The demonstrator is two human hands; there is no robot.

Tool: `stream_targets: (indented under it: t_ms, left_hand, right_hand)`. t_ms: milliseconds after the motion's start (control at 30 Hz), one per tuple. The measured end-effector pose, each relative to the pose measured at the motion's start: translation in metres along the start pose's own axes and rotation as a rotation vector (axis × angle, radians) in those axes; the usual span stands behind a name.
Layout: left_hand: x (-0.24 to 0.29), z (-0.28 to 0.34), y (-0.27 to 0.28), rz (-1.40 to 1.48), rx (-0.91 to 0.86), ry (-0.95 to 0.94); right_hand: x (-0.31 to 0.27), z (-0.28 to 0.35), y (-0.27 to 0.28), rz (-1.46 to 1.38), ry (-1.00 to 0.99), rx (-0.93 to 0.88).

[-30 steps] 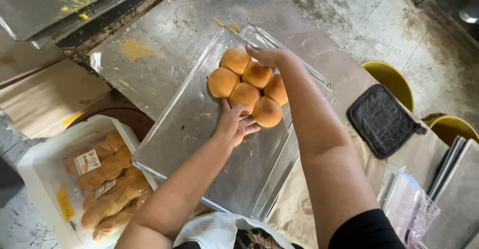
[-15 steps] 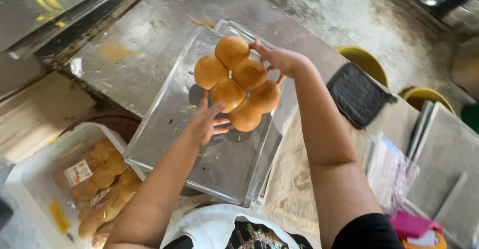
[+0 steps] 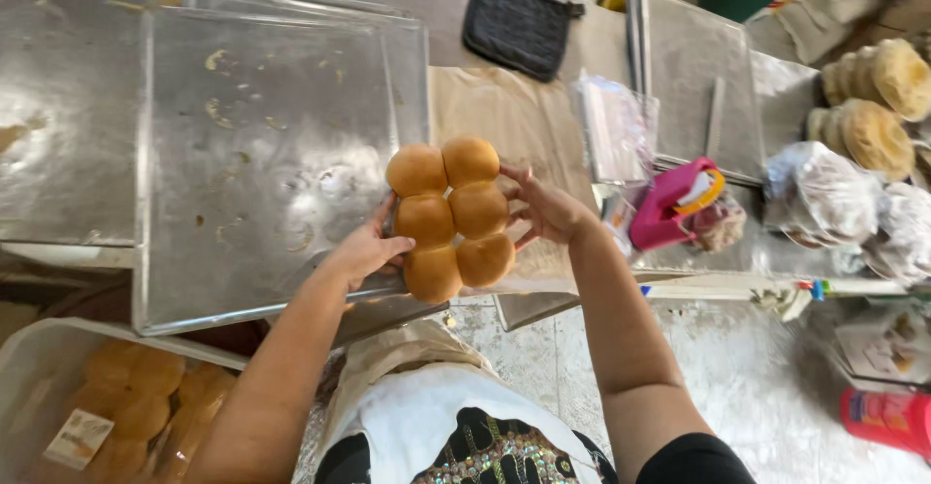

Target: The person places clusters of round buns into clear plastic bags, seals them, and stacks the packaged buns into a container. The person repeats this process with multiple batches of buns.

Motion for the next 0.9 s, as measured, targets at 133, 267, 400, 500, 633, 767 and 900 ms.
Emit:
stream_targets:
  t_ms: [133, 267, 400, 500, 633, 767, 900]
  left_hand:
    - [0.018, -0.012, -0.007, -0.478, 0.067, -0.098]
    - [0.062, -0.045, -0.02, -0.575, -0.018, -0.16]
    - [0.147, -0.096, -0.055, -1.023, -0.059, -0.229]
    - [0.206, -0.124, -0.112, -1.343, -0.077, -0.18]
    - [0.236, -0.152, -0.195, -1.633, 0.048, -0.21]
    - [0.21, -0.166, -0.189, -1.391, 0.108, -0.24]
    - [0.143, -0.159, -0.12, -1.227, 0.275, -0.046]
  right_hand:
    - [0.032, 0.045, 0.004, -0.162, 0.153, 0.077]
    - [0.06, 0.072, -0.017, -0.397, 0.288, 0.065]
    - [0.071, 0.087, -0.06, -0.458, 0.398, -0.012]
    - [0.076, 0.09, -0.097, -0.545, 0.371, -0.094]
    - [0.085, 0.083, -0.099, -0.994, 0.028, -0.521]
    - [0.104, 0.082, -0.03, -0.836, 0.024, -0.394]
    - [0.127, 0.074, 0.058, -0.159, 0.191, 0.097]
Point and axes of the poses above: each hand's wrist, its own z-axis away from the middle knuckle, its own y-axis out of the back of the hand, x = y × z, the point moved 5 cm from there along -z, towards the middle knuckle, and after that the axes turned 5 degrees about -x, right-handed, at the moved point
